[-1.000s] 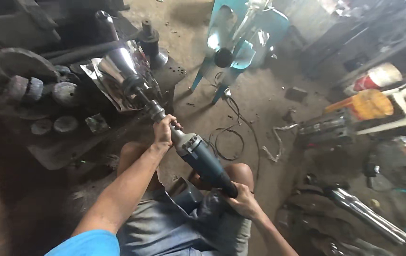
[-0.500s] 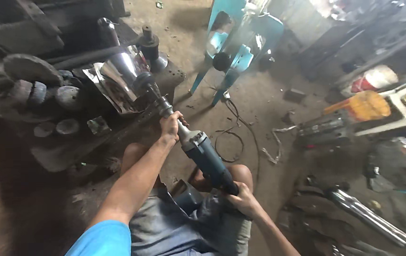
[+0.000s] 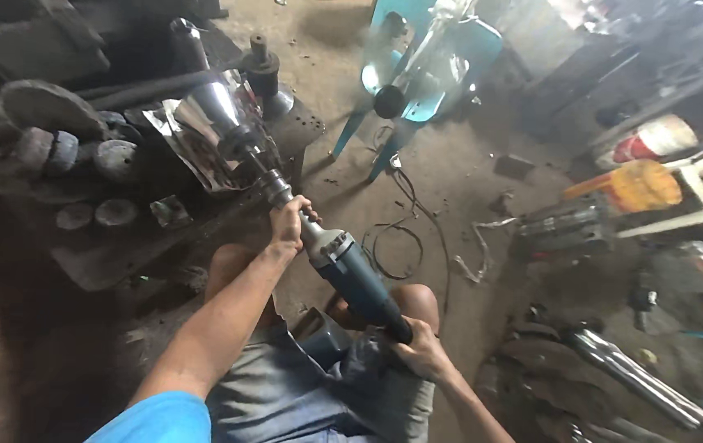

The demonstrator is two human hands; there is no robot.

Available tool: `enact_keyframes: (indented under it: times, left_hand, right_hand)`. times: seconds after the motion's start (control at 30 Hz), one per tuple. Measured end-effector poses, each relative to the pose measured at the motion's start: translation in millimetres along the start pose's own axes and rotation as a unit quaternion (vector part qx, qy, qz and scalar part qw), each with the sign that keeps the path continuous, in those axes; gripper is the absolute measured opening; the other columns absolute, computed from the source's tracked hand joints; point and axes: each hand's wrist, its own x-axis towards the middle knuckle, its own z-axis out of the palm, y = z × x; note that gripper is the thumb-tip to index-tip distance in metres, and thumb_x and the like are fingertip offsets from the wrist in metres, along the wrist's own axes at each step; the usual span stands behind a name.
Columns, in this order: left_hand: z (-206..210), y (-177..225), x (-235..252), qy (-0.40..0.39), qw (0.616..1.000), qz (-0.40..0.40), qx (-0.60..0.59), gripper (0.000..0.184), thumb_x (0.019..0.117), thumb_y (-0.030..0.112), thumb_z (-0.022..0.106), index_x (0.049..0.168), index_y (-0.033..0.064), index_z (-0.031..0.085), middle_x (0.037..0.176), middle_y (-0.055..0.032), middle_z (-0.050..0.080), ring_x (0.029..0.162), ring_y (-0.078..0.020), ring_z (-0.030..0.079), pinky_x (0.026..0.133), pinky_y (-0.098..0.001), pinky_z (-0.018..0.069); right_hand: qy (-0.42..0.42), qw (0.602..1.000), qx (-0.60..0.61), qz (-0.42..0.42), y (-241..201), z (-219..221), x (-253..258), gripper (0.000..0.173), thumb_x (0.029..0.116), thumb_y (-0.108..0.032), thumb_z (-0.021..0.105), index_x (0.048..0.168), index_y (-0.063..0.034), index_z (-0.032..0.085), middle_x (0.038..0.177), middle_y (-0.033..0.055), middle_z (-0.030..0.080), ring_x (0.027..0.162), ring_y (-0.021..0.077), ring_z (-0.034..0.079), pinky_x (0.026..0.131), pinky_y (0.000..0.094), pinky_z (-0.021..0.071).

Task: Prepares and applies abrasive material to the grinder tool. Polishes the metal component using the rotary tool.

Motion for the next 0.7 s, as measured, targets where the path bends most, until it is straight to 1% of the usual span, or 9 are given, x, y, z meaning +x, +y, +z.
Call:
enact_keyframes:
  times: [0.13,0.27,0.37,0.43,0.53,0.6,0.7]
  left_hand:
    - [-16.4,-1.8,-3.6,-0.02,0.999,0.011,-0.022,0.012,0.0915,0.012,0.053,0.079,0.0114,0.052,0.063,-0.0029,0.055,0.055,-0.018,0.058,0.058,-0.0389,0.0566]
    - [-12.5,-1.1,-4.0,-0.016,1.0,0.014,-0.02,0.011,0.0918,0.01,0.054,0.081,0.0114,0.052,0.063,-0.0024,0.054,0.054,-0.0172,0.058,0.057,-0.0379,0.0568]
    - [-3.2,-1.0,-1.9,0.006,1.0,0.011,0.007,0.006,0.0899,0.011,0.058,0.085,0.0088,0.056,0.066,-0.0046,0.057,0.057,-0.0197,0.06,0.059,-0.0408,0.0575]
    - [7.2,-0.2,-0.6,0.021,1.0,0.002,0.012,0.005,0.0902,0.01,0.06,0.09,0.0067,0.057,0.068,-0.0065,0.06,0.058,-0.0209,0.062,0.058,-0.0414,0.0589]
    - [22.9,-1.0,3.8,0.032,0.999,-0.015,0.027,0.005,0.0915,0.01,0.061,0.094,0.006,0.058,0.069,-0.0072,0.061,0.057,-0.0204,0.063,0.056,-0.0399,0.059]
    - [32.5,-2.6,9.0,0.043,0.998,-0.032,0.041,0.008,0.0913,0.01,0.063,0.096,0.0056,0.058,0.07,-0.0077,0.062,0.057,-0.0209,0.064,0.056,-0.04,0.0596]
    - [42.1,-8.2,16.0,0.058,0.996,-0.045,0.054,0.014,0.0886,0.01,0.065,0.099,0.0051,0.058,0.07,-0.0084,0.062,0.057,-0.0212,0.065,0.055,-0.0401,0.0602]
  right_hand:
    - [0.002,0.999,-0.039,-0.006,-1.2,4.6,-0.2,0.038,0.0846,-0.055,0.072,0.097,-0.0196,0.073,0.082,-0.0024,0.072,0.08,0.0114,0.07,0.075,0.042,0.0587]
    - [-0.006,1.0,-0.025,-0.001,-0.9,2.1,0.2,0.037,0.084,-0.055,0.073,0.098,-0.0204,0.074,0.083,-0.0033,0.072,0.08,0.0096,0.07,0.076,0.0407,0.0585]
    - [-0.015,1.0,0.014,-0.002,2.6,-2.3,1.7,0.033,0.0829,-0.049,0.075,0.098,-0.0199,0.074,0.086,-0.004,0.073,0.083,0.0084,0.07,0.08,0.0392,0.0592]
    - [-0.023,0.999,0.037,0.002,7.0,-4.2,3.5,0.031,0.0829,-0.048,0.076,0.098,-0.0201,0.075,0.086,-0.0048,0.073,0.083,0.0076,0.07,0.08,0.0382,0.0593]
    - [-0.031,0.996,0.075,0.023,8.1,-8.1,5.1,0.03,0.0816,-0.046,0.076,0.096,-0.0197,0.075,0.083,-0.0038,0.073,0.076,0.0091,0.07,0.074,0.0383,0.0608]
    - [-0.039,0.993,0.104,0.033,8.9,-11.6,7.1,0.029,0.0823,-0.043,0.077,0.095,-0.0168,0.074,0.081,-0.001,0.072,0.071,0.0124,0.07,0.069,0.0396,0.0608]
    - [-0.053,0.986,0.151,0.036,15.0,-14.3,9.6,0.028,0.0836,-0.035,0.076,0.098,-0.0121,0.073,0.078,0.0037,0.072,0.063,0.0172,0.068,0.063,0.0413,0.0606]
